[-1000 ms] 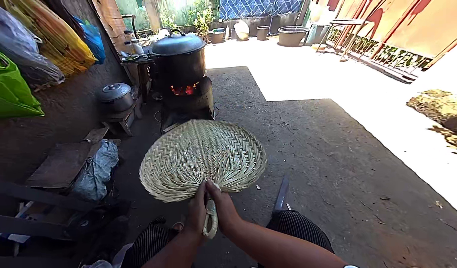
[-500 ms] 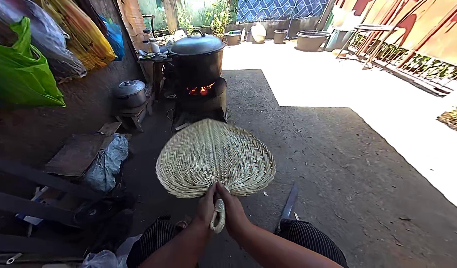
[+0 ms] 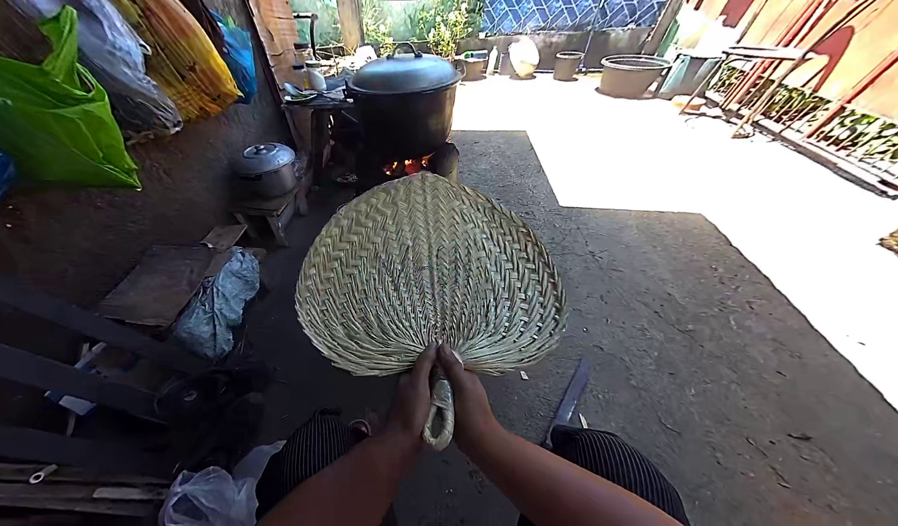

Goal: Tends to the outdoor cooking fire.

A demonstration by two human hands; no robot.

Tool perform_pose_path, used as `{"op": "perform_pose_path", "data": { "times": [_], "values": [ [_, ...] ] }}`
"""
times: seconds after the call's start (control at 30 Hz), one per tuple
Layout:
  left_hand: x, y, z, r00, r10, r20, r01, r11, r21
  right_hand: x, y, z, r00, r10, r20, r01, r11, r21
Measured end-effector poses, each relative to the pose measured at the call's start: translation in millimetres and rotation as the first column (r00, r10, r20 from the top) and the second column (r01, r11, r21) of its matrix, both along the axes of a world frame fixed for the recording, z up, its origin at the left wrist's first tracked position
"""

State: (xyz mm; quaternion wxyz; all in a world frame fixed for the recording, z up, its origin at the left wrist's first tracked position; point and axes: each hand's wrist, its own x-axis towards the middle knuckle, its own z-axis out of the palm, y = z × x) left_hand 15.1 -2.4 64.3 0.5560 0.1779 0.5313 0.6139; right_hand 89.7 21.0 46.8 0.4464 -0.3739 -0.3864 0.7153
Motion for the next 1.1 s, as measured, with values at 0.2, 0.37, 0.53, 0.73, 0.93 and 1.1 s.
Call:
{"op": "perform_pose_path", "data": {
  "times": [0.2,0.37,0.53,0.73,0.93,1.1],
  "values": [
    [3.5,-2.4,-4.7,0.999,0.018,0.037,-0.017,1.000,-0.022,0.0,-2.2,0.3,0.998,-0.006,0.058,0.008,0.999,-0.036],
    [-1.2,4.8,-8.6,0.998,-0.010,0.061,0.014,0.998,-0.063,-0.5,2.0,-2.6,0.998,-0.005,0.061,0.009,0.998,-0.064],
    [2.1,-1.5,-1.8,1.000,-0.001,0.013,0.000,0.998,0.057,1.4,-2.9,3.2,0.999,-0.044,0.022,0.042,0.997,0.062],
    [1.4,2.4,-8.2,0.992,0.007,0.123,-0.002,0.999,-0.040,0.0,-0.2,-2.1,0.995,-0.025,0.092,0.029,0.999,-0.044],
    [-4.6,3.3,-7.2,0.995,-0.052,0.080,0.054,0.998,-0.030,-0.2,0.5,-3.3,0.996,-0.004,0.089,0.006,1.000,-0.021],
    [0.2,-0.7,-2.0,1.000,-0.014,0.028,0.014,1.000,0.005,0.9,-0.7,-0.7,0.996,-0.012,0.090,0.009,0.999,0.034]
  ]
}}
